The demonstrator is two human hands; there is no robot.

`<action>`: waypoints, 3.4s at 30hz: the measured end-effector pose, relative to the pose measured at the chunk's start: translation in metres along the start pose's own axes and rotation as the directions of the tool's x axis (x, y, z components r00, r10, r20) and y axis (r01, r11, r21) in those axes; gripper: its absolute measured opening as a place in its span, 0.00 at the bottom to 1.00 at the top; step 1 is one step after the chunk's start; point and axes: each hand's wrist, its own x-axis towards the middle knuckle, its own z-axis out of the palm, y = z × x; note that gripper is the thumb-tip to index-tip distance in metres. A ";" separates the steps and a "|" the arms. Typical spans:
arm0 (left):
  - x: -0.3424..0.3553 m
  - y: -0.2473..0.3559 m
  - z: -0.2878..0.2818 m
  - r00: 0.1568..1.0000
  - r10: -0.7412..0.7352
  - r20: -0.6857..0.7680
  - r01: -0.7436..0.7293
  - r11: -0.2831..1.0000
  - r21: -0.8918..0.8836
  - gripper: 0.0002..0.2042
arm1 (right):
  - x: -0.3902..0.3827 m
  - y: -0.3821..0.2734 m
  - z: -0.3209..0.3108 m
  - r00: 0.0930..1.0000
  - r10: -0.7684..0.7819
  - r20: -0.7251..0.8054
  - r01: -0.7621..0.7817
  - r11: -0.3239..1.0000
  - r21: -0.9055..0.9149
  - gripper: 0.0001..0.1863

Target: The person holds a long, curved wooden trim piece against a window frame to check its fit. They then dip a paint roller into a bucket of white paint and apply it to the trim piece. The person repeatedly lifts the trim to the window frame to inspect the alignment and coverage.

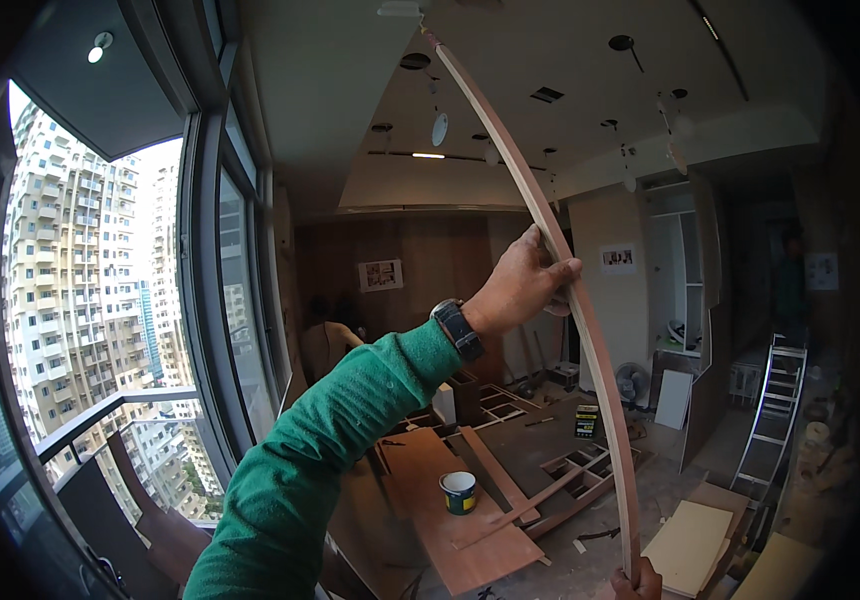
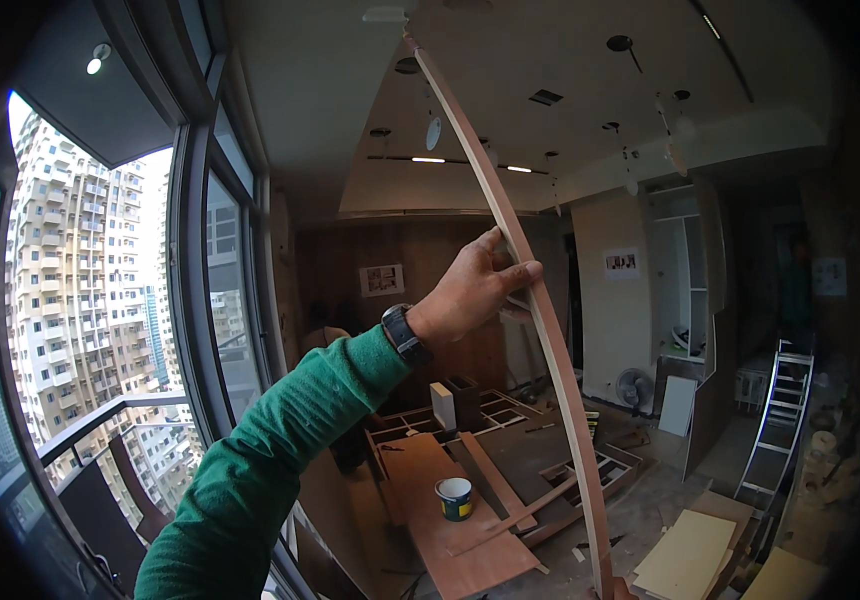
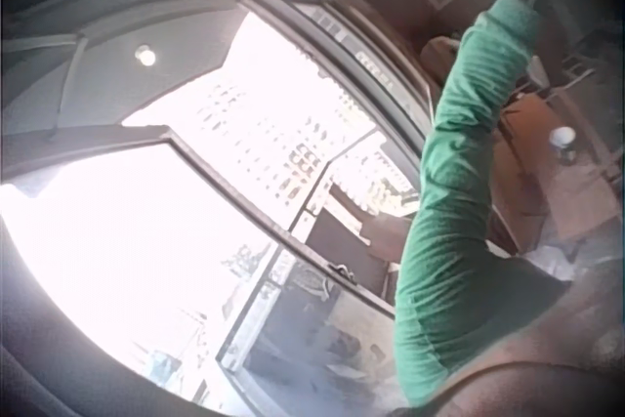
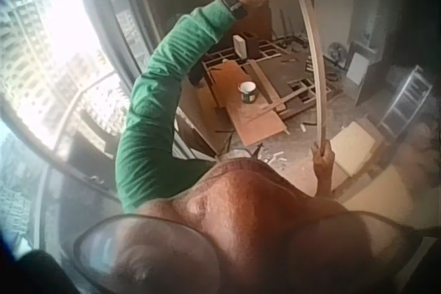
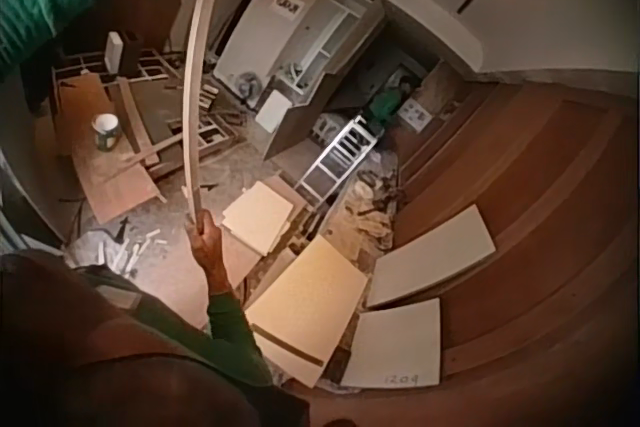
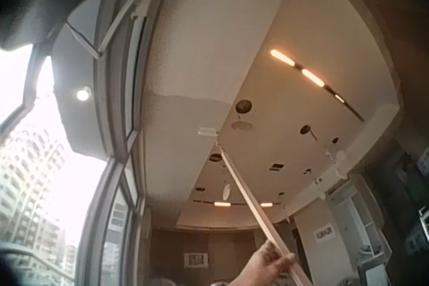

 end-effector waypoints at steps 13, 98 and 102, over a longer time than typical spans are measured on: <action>-0.077 -0.107 0.007 0.964 -0.264 0.020 0.264 0.964 -0.011 0.25 | 0.117 -0.055 0.081 0.992 -0.079 0.094 0.073 0.995 0.071 0.15; -0.039 -0.108 0.058 0.956 -0.254 0.145 0.270 0.958 -0.098 0.18 | 0.167 -0.046 0.019 0.995 -0.095 0.007 0.094 0.993 0.066 0.17; -0.020 -0.140 0.018 0.956 -0.288 0.047 0.292 0.949 -0.122 0.16 | 0.215 -0.076 0.063 0.991 -0.129 0.043 0.130 0.992 -0.001 0.17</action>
